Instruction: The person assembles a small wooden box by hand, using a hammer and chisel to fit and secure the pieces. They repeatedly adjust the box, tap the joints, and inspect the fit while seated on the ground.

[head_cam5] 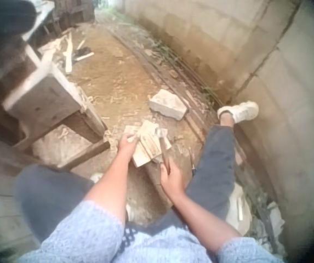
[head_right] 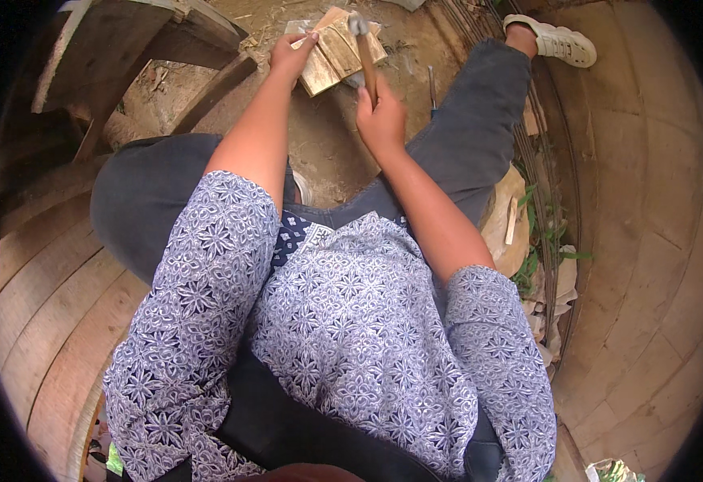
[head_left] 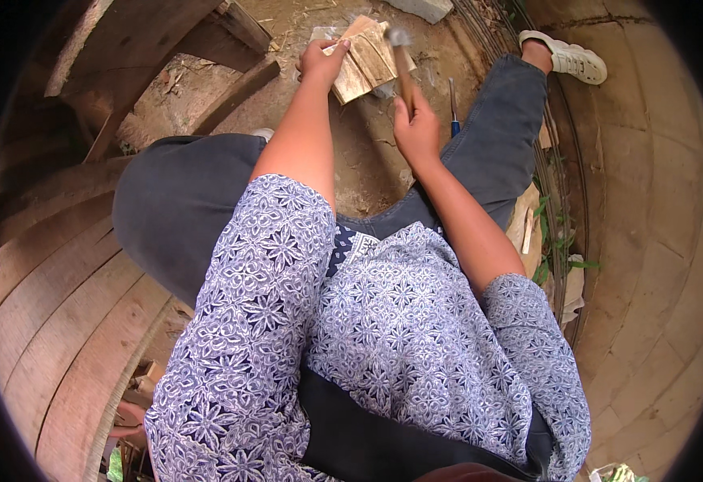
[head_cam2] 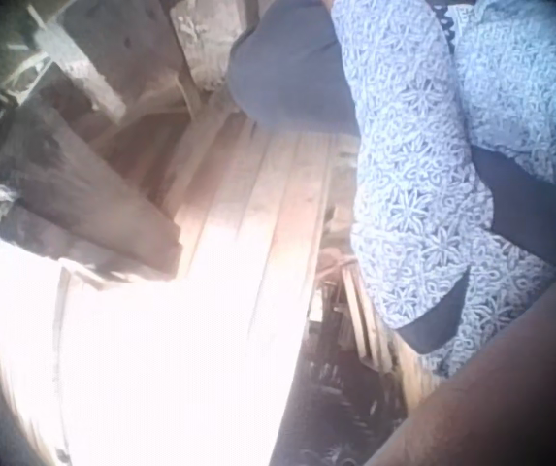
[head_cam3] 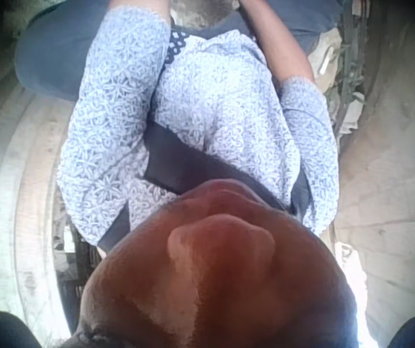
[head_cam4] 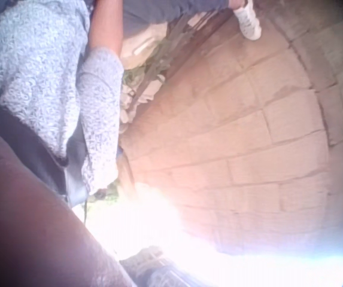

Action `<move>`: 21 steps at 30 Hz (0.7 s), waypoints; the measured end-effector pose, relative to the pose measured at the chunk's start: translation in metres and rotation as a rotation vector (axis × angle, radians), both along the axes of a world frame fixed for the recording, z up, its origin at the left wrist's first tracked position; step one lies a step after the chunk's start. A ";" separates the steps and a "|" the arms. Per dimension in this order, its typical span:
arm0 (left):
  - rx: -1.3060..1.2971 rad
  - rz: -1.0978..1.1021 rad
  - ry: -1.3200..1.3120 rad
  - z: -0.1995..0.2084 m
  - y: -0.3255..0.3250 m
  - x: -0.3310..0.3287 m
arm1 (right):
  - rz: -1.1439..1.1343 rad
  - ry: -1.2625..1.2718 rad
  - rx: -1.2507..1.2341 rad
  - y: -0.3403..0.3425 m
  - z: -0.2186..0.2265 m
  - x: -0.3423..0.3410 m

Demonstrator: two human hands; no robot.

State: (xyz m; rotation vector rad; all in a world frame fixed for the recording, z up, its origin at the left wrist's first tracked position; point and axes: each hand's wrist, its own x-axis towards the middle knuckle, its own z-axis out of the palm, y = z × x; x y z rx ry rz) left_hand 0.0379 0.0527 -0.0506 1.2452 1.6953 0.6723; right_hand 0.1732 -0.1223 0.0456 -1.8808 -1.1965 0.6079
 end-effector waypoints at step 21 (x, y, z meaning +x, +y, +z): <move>0.081 0.004 0.000 -0.004 0.003 -0.003 | -0.031 0.342 -0.143 0.013 0.020 0.005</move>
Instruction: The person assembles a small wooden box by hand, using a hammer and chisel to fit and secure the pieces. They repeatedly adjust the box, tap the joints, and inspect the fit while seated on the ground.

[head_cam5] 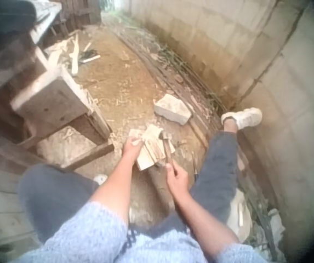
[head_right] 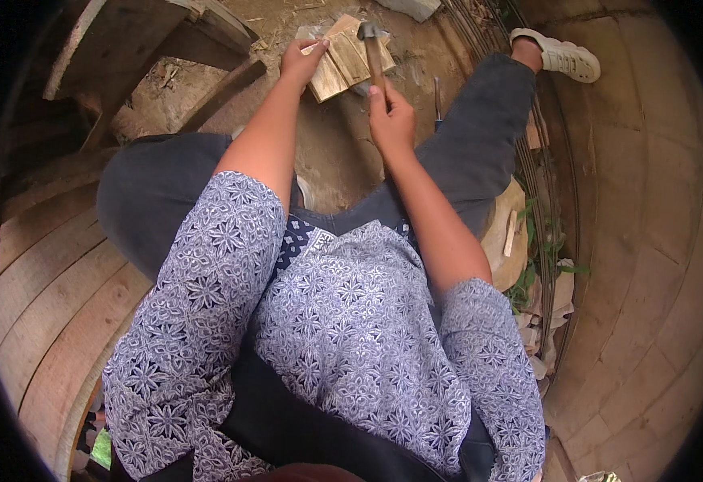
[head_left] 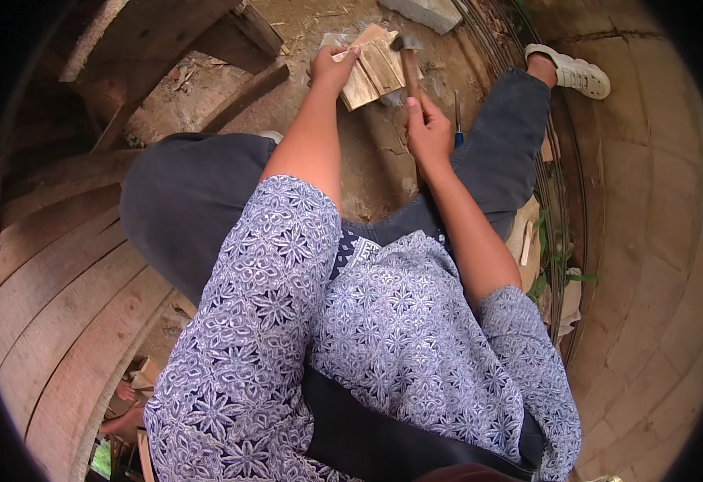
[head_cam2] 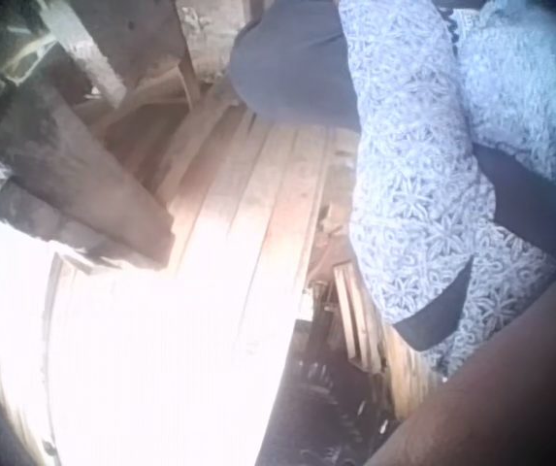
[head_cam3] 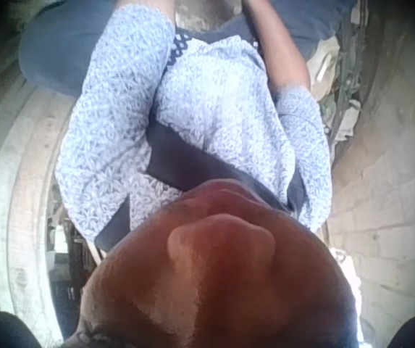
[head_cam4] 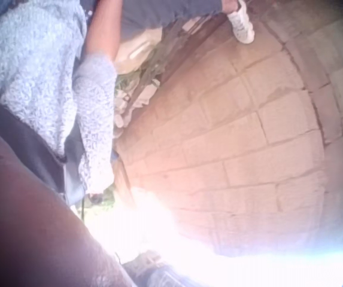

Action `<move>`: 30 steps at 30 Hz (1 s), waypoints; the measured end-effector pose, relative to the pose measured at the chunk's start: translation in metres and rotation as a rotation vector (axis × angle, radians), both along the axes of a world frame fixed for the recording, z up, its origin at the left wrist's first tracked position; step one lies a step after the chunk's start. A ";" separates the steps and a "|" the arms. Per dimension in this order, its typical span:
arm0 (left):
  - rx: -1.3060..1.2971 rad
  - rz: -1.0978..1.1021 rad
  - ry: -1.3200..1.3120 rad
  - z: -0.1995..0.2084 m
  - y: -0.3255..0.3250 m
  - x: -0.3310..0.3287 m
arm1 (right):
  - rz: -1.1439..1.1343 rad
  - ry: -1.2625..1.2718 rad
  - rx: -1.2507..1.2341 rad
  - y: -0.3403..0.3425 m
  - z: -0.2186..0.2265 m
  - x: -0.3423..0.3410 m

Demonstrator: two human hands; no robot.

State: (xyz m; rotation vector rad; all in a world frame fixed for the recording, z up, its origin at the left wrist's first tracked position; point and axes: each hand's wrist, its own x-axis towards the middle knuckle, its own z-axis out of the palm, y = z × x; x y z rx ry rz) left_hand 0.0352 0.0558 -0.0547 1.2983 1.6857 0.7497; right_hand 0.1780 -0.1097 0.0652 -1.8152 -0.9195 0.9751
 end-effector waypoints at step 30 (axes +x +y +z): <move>0.480 -0.200 0.463 0.044 -0.019 0.016 | -0.087 0.314 -0.129 0.018 0.024 0.008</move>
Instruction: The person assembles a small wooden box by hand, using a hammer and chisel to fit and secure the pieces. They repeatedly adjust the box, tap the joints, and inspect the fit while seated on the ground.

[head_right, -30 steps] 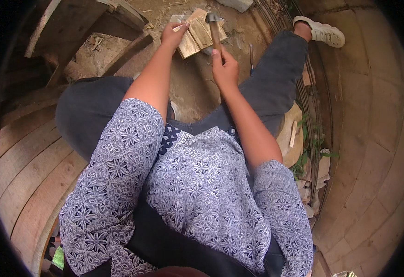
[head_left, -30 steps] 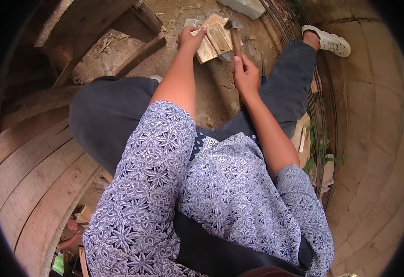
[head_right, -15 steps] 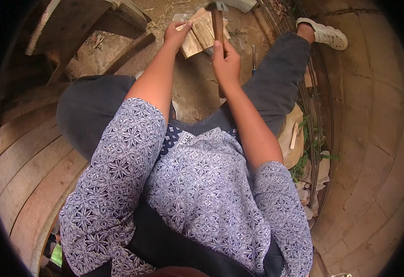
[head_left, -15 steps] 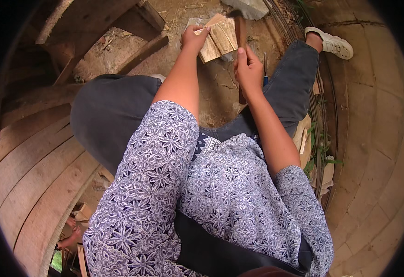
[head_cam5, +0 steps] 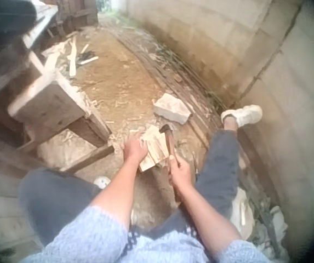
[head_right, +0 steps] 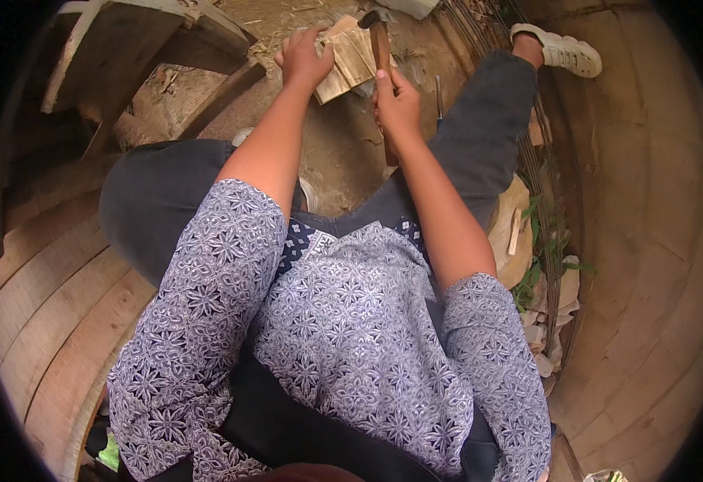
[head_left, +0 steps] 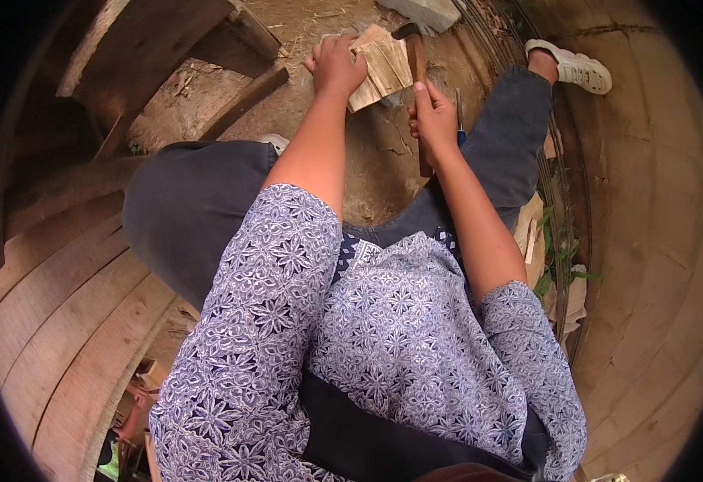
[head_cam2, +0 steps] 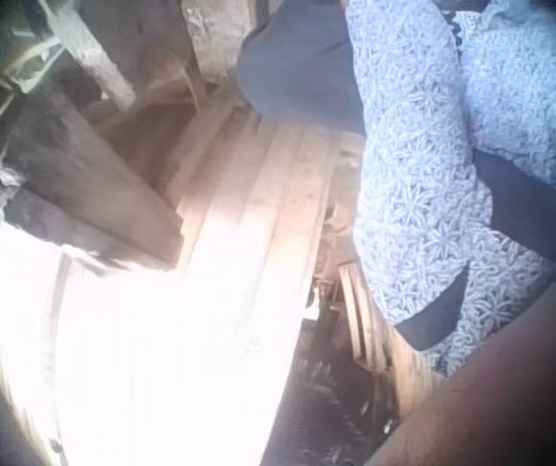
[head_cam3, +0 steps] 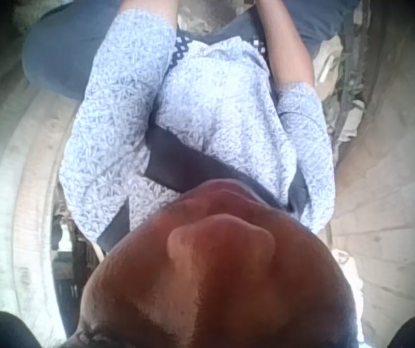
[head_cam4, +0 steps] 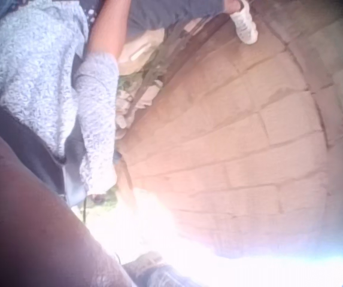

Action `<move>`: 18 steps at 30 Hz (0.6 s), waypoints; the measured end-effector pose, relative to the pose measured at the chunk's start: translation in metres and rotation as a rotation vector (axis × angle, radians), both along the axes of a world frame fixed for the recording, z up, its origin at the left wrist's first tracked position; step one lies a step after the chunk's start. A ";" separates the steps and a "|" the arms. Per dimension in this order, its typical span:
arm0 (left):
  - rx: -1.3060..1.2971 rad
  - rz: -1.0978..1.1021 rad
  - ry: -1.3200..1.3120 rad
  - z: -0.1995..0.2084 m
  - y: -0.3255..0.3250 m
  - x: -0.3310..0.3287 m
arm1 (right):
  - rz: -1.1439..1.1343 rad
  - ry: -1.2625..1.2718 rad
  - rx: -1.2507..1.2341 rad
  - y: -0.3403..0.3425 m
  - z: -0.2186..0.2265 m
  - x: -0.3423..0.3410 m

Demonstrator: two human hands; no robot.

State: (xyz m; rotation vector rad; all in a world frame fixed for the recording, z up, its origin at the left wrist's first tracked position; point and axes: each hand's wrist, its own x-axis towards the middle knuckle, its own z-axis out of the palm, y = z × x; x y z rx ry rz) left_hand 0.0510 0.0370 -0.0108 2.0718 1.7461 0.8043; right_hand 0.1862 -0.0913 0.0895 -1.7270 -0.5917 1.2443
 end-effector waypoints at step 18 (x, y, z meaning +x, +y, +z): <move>0.039 -0.212 0.130 0.004 0.003 -0.003 | 0.051 -0.498 0.294 -0.018 -0.034 -0.016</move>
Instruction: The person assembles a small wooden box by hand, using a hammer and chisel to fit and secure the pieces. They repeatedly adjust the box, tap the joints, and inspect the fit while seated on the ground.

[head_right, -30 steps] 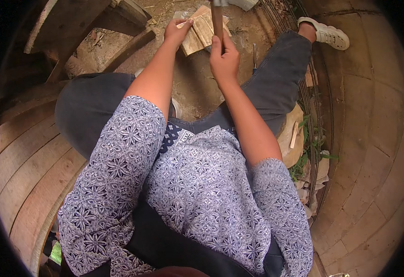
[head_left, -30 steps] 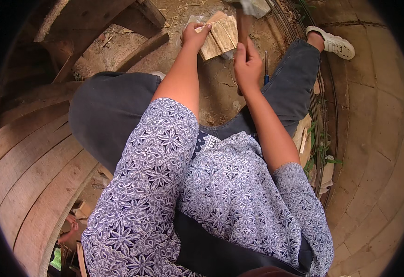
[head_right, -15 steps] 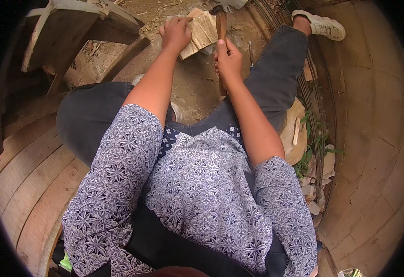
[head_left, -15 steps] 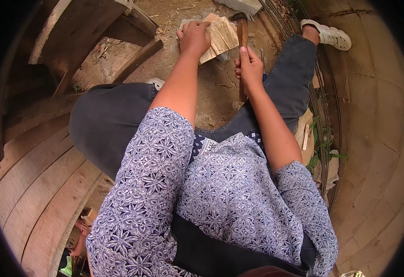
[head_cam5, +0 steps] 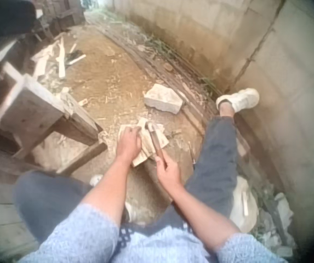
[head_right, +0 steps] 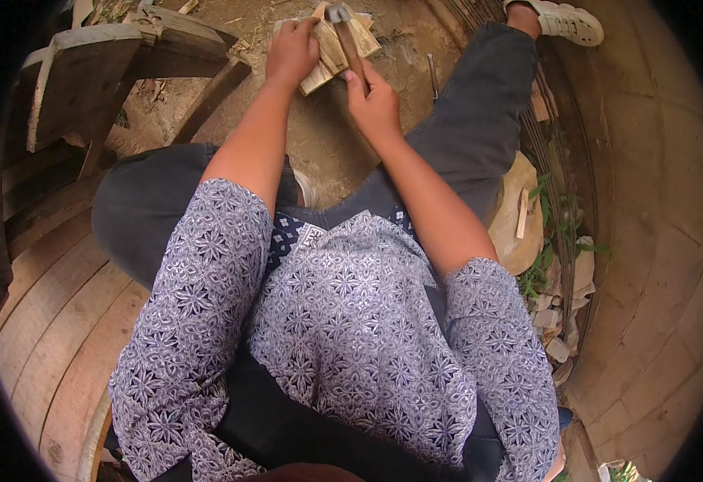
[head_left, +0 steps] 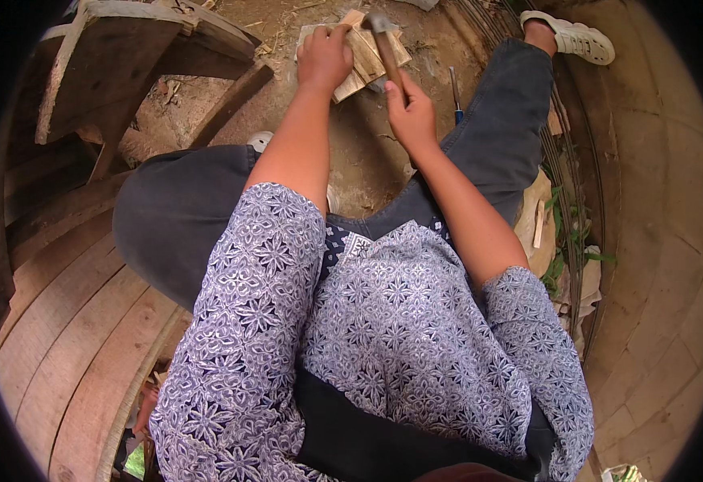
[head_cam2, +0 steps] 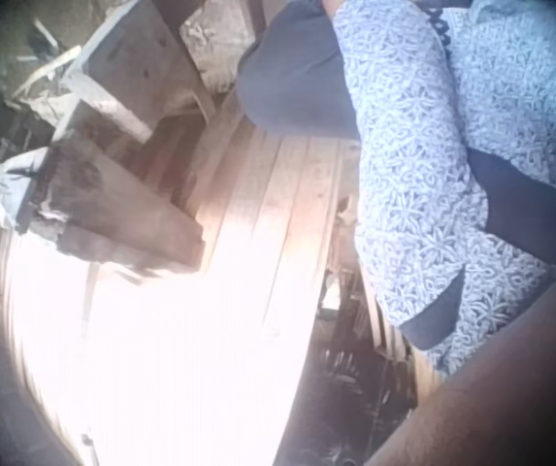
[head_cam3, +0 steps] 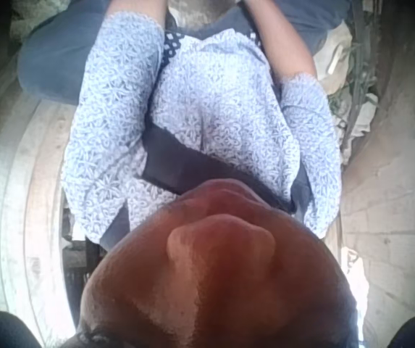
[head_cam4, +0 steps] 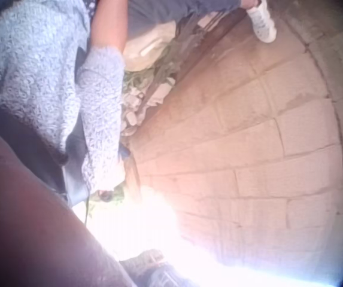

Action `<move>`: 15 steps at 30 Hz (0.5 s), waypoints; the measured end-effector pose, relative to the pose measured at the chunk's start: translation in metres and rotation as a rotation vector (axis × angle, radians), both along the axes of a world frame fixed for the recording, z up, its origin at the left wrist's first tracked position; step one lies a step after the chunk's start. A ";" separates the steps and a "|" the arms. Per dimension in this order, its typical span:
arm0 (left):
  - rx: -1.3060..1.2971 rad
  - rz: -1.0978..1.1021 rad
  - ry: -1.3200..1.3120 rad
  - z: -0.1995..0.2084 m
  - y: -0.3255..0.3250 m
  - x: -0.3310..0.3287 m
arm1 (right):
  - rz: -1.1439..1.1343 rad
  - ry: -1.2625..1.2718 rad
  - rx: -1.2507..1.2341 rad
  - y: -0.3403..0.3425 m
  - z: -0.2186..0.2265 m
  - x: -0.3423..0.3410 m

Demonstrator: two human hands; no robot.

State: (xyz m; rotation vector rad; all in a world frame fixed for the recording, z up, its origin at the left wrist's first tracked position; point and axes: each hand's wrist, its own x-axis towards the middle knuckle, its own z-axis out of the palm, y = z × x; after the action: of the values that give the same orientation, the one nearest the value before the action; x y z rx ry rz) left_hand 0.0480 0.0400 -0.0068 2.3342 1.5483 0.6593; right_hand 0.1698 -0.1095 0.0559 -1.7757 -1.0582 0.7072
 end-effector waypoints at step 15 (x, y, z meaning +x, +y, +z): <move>-0.039 0.008 0.058 -0.002 -0.001 0.005 | 0.011 -0.103 -0.164 -0.013 -0.023 0.013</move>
State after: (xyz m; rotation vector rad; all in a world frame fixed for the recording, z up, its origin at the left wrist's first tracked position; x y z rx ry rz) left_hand 0.0533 0.0392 -0.0089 2.3392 1.5816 0.5637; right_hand 0.1829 -0.1221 0.0326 -1.9657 -1.1055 0.7339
